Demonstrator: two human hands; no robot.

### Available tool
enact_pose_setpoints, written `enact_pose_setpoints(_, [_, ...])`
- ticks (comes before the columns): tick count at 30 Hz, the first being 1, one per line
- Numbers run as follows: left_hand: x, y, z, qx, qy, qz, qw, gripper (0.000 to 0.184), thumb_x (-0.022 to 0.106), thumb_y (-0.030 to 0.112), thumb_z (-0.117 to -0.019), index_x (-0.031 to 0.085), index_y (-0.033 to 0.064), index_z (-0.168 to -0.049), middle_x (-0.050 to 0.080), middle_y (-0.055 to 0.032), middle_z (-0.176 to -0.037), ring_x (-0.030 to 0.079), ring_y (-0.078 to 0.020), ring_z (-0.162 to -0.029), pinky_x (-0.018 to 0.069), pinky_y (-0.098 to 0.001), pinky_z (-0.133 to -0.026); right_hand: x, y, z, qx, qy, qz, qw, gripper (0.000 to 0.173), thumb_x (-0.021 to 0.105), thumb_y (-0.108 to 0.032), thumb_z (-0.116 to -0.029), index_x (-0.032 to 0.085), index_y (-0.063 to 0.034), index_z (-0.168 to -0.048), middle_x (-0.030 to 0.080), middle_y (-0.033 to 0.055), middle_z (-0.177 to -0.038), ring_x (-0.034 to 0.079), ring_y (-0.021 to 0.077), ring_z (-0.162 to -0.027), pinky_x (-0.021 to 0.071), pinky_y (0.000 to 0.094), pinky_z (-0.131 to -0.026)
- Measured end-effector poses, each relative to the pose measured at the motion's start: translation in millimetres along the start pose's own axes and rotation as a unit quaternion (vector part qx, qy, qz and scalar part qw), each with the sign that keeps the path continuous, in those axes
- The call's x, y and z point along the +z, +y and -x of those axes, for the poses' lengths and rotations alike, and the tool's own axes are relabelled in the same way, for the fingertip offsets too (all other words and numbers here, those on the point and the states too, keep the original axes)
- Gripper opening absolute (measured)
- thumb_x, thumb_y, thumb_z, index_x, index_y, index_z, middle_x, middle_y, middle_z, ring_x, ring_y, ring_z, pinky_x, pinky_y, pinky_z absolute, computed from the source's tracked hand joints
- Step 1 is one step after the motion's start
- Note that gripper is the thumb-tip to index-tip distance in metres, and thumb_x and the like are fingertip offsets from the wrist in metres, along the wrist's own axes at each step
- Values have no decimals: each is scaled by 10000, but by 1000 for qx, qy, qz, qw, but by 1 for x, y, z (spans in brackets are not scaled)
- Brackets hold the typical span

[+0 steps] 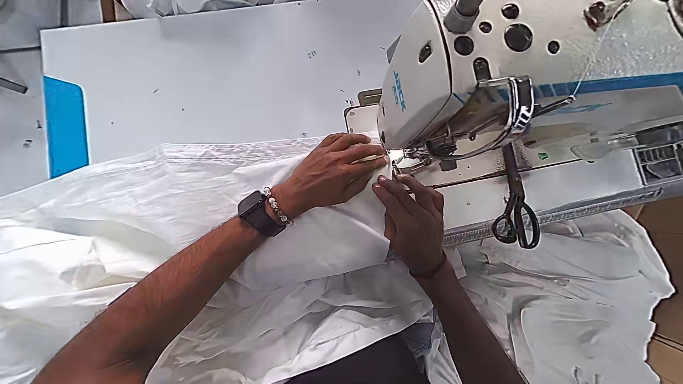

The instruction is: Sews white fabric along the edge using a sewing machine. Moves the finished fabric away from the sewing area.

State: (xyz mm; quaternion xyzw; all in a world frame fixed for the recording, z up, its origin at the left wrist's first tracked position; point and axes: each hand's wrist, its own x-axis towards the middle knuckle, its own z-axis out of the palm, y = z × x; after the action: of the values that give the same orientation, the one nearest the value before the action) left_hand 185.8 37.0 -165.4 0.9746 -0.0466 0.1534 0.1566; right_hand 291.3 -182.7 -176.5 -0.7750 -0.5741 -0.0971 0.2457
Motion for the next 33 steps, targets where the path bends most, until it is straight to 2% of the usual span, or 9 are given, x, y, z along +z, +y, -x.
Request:
enact_pose_setpoints(6, [-4,-17,-5,58,-9,-13,998,402,445,323,-1045,654,372,-1386,627,43,-1412,497,-256,-1339,341,-475,-1107,5,-9,3,65,63,72,993,316,567,-145,-973,787,-271,-1161,735,-120,-1246,638,138,-1147,399,422,-966])
enact_pose_setpoints(11, [6,23,-3,-39,13,-44,998,455,510,520,-995,689,306,-1354,628,-37,-1389,490,-292,-1348,289,-532,-1165,-1,-4,2,138,87,14,986,232,565,-182,-979,785,-210,-1047,766,-48,-1097,662,179,-987,445,417,-851])
enact_pose_setpoints(15, [12,49,1,-111,14,-78,991,596,508,621,-970,624,262,-1432,558,-55,-1487,446,-308,-1418,211,-572,-1230,-9,-1,-20,255,0,-4,967,293,660,-408,-944,724,-128,-883,651,96,-995,618,300,-936,494,488,-762])
enact_pose_setpoints(18, [12,48,3,-100,31,-60,993,524,518,479,-989,660,159,-1380,593,-72,-1457,499,-300,-1387,328,-502,-1194,-21,-12,-52,241,-76,-18,967,240,715,-287,-853,647,-88,-738,660,129,-1025,623,337,-987,507,515,-769])
enact_pose_setpoints(20, [8,46,6,-94,20,-44,994,451,477,377,-1026,662,163,-1377,587,-63,-1471,493,-292,-1399,355,-485,-1178,-25,-22,-50,258,-65,-66,962,201,729,-245,-853,666,-54,-851,667,120,-978,654,300,-913,531,482,-710])
enact_pose_setpoints(22, [7,44,6,-98,2,-40,994,438,458,375,-1055,636,202,-1416,556,-38,-1510,451,-271,-1441,328,-481,-1204,-28,-34,-25,286,-55,-144,946,440,674,-250,-926,598,-12,-1288,706,79,-935,695,219,-775,582,426,-633])
enact_pose_setpoints(23, [8,45,6,-102,-2,-39,994,438,456,381,-1059,634,208,-1420,550,-35,-1517,440,-269,-1449,316,-479,-1211,-29,-43,-8,305,-58,-187,932,501,644,-267,-950,556,-10,-1370,710,58,-838,679,180,-678,569,392,-585])
enact_pose_setpoints(28, [7,45,2,-97,26,-71,992,366,515,362,-1042,718,227,-1315,626,-41,-1411,499,-273,-1369,342,-478,-1157,-43,-61,25,355,-26,-299,886,349,539,-215,-1018,679,-35,-1282,657,-46,-680,567,9,-522,496,217,-477])
enact_pose_setpoints(33, [9,46,-1,-73,40,-112,990,331,544,346,-1030,747,218,-1258,653,-41,-1347,521,-276,-1308,347,-470,-1115,-39,-48,15,338,-25,-234,911,399,557,-228,-991,677,-74,-1340,608,-51,-609,495,48,-468,434,268,-447])
